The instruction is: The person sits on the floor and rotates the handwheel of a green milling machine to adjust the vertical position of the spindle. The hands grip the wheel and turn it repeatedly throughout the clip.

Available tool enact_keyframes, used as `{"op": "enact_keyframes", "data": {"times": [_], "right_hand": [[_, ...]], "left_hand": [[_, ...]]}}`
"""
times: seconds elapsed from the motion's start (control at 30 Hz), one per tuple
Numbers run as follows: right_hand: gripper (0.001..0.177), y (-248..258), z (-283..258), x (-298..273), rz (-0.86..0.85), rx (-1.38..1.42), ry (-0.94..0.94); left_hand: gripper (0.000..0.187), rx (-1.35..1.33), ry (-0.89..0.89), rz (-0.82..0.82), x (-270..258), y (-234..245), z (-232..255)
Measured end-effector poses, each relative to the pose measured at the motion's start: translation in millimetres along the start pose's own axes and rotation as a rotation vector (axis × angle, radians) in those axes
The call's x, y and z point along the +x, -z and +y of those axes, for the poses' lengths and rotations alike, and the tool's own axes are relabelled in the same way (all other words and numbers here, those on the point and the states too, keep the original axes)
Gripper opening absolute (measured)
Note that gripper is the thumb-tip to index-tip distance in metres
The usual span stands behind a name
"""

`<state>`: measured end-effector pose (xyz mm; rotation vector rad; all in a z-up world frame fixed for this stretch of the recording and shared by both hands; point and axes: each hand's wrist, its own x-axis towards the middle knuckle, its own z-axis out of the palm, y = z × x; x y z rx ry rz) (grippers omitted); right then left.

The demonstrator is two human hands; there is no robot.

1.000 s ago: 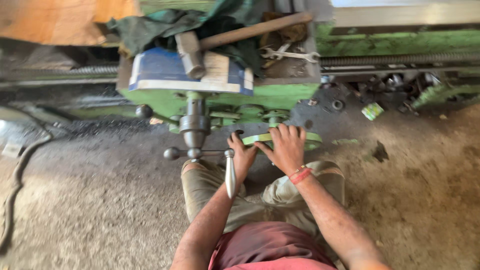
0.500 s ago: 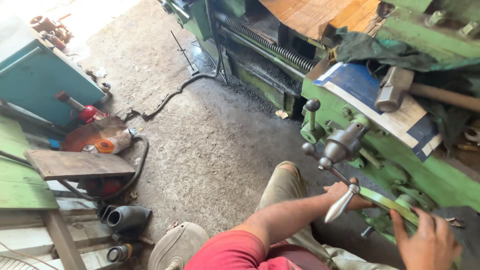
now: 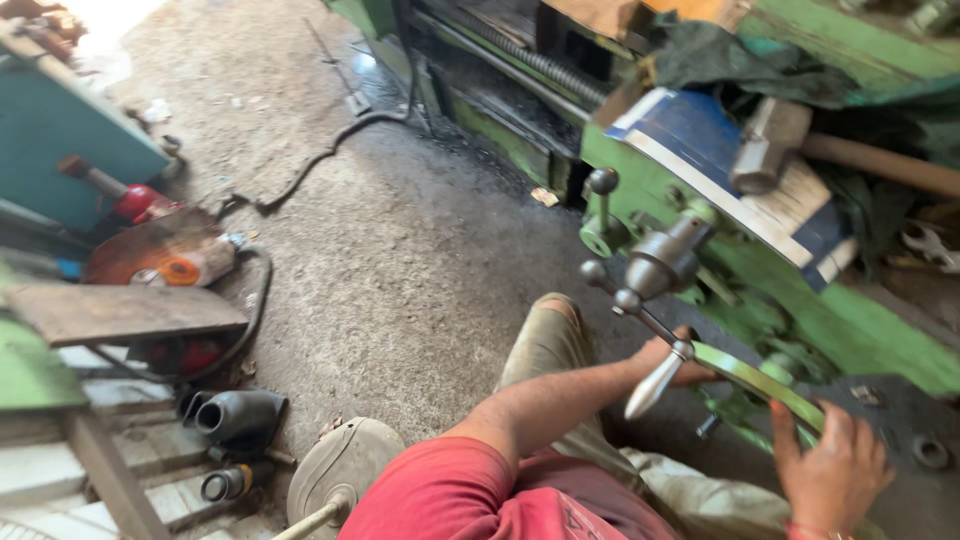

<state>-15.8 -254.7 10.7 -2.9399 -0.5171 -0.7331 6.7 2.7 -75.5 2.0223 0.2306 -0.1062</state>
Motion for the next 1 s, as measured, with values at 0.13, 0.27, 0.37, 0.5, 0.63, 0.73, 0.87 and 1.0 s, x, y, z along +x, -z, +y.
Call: {"op": "enact_keyframes", "data": {"times": [0.13, 0.27, 0.37, 0.5, 0.63, 0.73, 0.87, 1.0], "right_hand": [[0.051, 43, -23, 25, -0.010, 0.163, 0.033], [0.048, 64, -40, 39, 0.076, 0.303, 0.018], [0.050, 69, -45, 40, -0.003, 0.277, -0.086], [0.055, 69, -42, 38, 0.009, 0.254, -0.120], [0.061, 69, -39, 37, -0.017, 0.279, -0.127], [0.061, 69, -40, 37, -0.026, 0.270, -0.129], [0.061, 68, -41, 36, -0.028, 0.264, -0.124], [0.061, 66, -40, 36, -0.008, 0.259, -0.111]], "left_hand": [[0.082, -0.058, -0.124, 0.095, -1, -9, -12], [0.069, -0.090, -0.064, 0.078, 6, -8, -22], [0.061, -0.114, -0.006, 0.044, 8, -7, -21], [0.049, -0.154, -0.085, 0.026, 0, -3, -8], [0.052, -0.113, -0.099, -0.002, -7, 9, 8], [0.050, -0.165, -0.095, -0.017, -8, 11, 14], [0.048, -0.218, -0.113, -0.030, -8, 11, 13], [0.049, -0.240, -0.113, -0.044, -6, 10, 10]]}}
